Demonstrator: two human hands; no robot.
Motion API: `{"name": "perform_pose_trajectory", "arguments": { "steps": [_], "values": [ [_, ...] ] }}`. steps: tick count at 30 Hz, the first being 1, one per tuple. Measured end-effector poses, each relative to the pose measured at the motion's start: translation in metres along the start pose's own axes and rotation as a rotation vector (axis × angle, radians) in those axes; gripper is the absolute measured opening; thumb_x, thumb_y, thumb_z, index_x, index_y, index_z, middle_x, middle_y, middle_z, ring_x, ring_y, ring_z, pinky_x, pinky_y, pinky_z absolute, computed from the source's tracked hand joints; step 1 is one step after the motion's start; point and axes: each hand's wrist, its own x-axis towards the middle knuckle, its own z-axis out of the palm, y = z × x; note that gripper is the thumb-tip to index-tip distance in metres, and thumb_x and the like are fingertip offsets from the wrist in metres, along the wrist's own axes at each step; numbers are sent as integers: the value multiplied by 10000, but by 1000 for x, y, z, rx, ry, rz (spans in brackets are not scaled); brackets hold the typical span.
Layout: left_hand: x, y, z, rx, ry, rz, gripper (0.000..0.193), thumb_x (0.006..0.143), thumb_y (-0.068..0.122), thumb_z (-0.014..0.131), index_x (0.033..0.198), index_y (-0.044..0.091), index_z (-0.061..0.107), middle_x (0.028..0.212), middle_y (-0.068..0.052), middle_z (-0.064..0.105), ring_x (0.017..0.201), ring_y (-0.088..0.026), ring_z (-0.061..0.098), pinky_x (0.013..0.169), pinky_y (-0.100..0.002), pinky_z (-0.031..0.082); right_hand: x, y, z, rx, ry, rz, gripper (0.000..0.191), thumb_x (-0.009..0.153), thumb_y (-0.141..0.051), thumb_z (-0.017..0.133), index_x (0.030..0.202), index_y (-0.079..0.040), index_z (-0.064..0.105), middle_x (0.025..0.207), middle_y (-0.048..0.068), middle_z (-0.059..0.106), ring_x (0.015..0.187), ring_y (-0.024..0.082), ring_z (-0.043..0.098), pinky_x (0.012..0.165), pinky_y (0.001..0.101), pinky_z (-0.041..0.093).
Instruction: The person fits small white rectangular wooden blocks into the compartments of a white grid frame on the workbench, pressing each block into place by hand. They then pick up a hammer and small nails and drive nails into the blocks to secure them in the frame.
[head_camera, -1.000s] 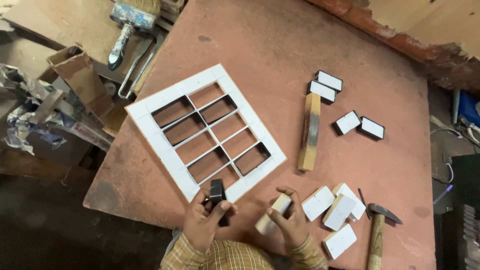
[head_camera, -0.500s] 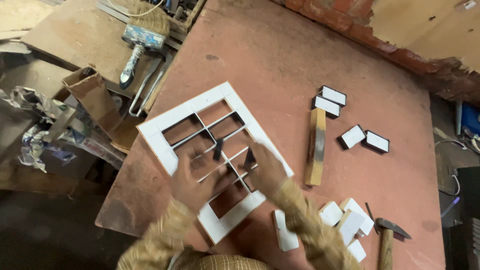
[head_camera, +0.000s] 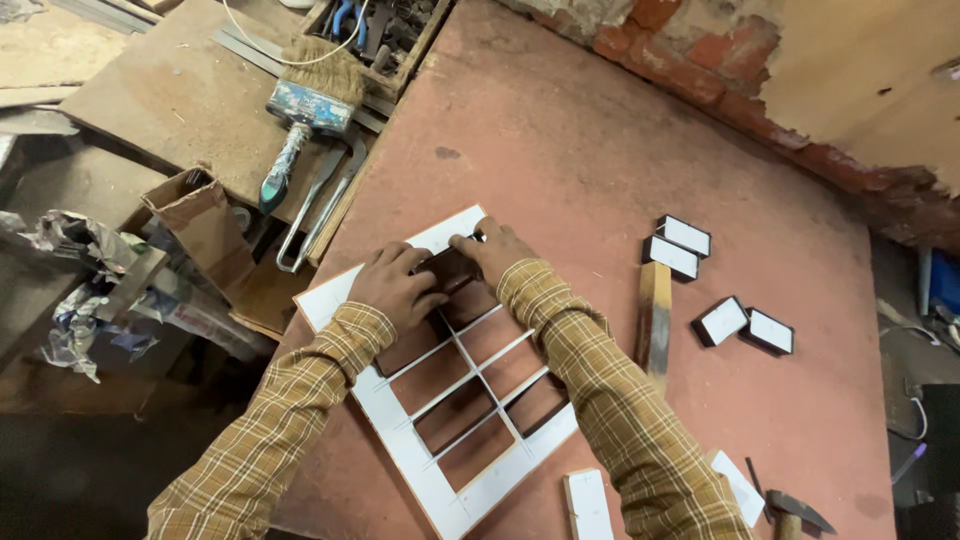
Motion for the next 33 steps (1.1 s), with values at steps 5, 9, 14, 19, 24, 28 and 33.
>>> {"name": "perform_pose_trajectory", "arguments": {
  "steps": [5, 9, 14, 19, 24, 28, 33],
  "values": [
    [-3, -2, 14, 9, 68, 46, 240, 888, 355, 735, 919, 117, 737, 1269, -89, 644, 1191, -319, 581, 998, -440, 531, -25, 21, 21, 206, 312, -106, 727, 833, -227, 758, 1497, -115, 484, 1485, 196, 459, 1321, 455, 478, 1100, 508, 410],
    [-9, -7, 24, 68, 35, 38, 202, 886, 349, 710, 935, 153, 729, 1294, -134, 616, 1225, -361, 561, 847, -471, 580, -110, 63, 47, -78, 708, 551, 820, 704, -495, 836, 1336, -44, 571, 1302, 273, 618, 1205, 481, 562, 988, 542, 461],
    [-15, -15, 41, 89, -50, -2, 155, 883, 323, 696, 951, 185, 700, 1309, -153, 593, 1239, -392, 550, 701, -462, 617, -195, 139, 103, -71, 339, 1123, 674, 754, -543, 831, 1154, -33, 646, 1096, 259, 659, 1009, 445, 642, 816, 533, 543],
    [-19, -18, 53, 95, 9, 31, 155, 860, 330, 703, 926, 190, 703, 1301, -145, 602, 1217, -386, 564, 708, -468, 613, -227, 169, 121, 1125, 519, 818, 474, 969, -443, 687, 1094, 12, 636, 913, 175, 661, 754, 301, 673, 713, 471, 607],
    [-18, -19, 54, 105, -43, 11, 157, 878, 332, 704, 928, 182, 700, 1288, -152, 597, 1202, -395, 563, 698, -469, 610, -225, 131, 123, 1690, 518, 609, 342, 928, -307, 619, 1142, -46, 564, 847, 125, 657, 590, 249, 662, 490, 398, 553],
    [-17, -17, 50, 129, 40, 56, 145, 866, 309, 704, 941, 185, 700, 1295, -147, 595, 1180, -380, 572, 717, -465, 612, -210, 93, 118, 1608, 242, 547, 392, 812, -137, 708, 1153, -74, 526, 795, 111, 640, 521, 245, 638, 393, 393, 519],
    [-16, -12, 42, 108, 1, 42, 173, 820, 242, 705, 984, 186, 712, 1296, -139, 591, 1193, -378, 564, 712, -446, 613, -200, 69, 121, 1182, 354, 325, 427, 899, -80, 749, 1280, -1, 573, 894, 57, 638, 678, 125, 628, 559, 298, 532]
  ]
}}
